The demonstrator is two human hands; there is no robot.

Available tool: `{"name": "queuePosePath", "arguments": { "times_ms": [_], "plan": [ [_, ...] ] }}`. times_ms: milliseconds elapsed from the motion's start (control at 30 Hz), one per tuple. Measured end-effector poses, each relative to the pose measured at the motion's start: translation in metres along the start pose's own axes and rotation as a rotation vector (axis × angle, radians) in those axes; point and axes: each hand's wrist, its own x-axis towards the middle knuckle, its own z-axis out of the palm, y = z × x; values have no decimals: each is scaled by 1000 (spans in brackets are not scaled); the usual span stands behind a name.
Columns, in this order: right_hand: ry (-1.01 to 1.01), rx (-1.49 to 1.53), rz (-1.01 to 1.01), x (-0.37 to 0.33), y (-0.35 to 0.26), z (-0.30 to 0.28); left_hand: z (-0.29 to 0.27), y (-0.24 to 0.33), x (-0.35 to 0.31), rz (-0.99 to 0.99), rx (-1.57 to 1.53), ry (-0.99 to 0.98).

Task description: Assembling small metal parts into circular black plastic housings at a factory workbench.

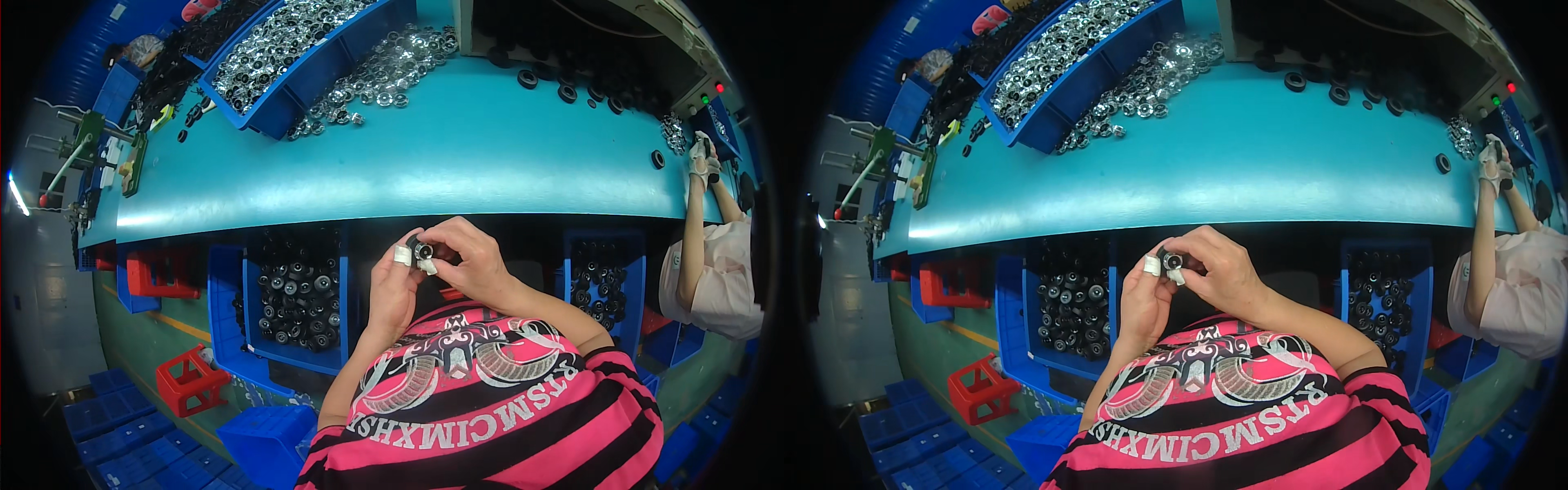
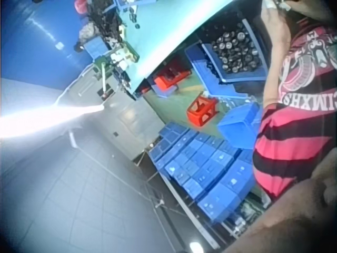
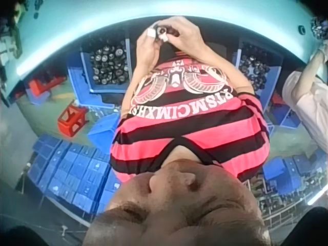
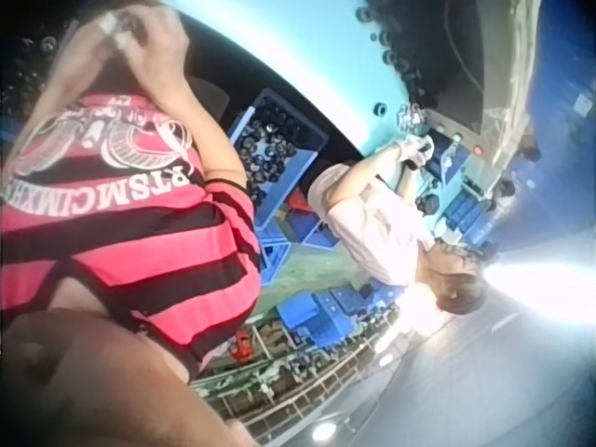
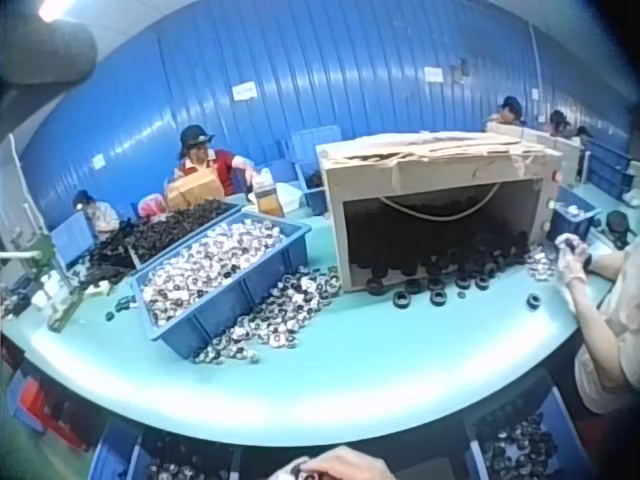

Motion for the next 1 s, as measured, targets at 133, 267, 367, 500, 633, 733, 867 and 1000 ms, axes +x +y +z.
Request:
{"name": "queuePosePath", "arguments": {
  "times_ms": [133,267,367,500,633,733,867,1000],
  "plan": [
    [-28,-148,-131,1,1,1,-2,-8,2,65,168,-15],
    [-72,71,20,2,-11,-3,-5,-10,4,104,84,28],
    [-12,120,62,1,-2,-7,-8,-4,4,134,13,7],
    [-193,219,272,-2,5,-11,-6,-1,2,150,-4,-3],
    [-171,120,140,-4,-1,-3,-6,-8,5,189,46,-7],
    [-123,65,115,-8,-4,1,-10,-12,6,203,94,5],
    [-108,-75,-9,-5,-2,1,-12,-24,10,337,248,63],
    [-105,108,197,0,3,1,-7,-17,10,183,66,35]
  ]
}}
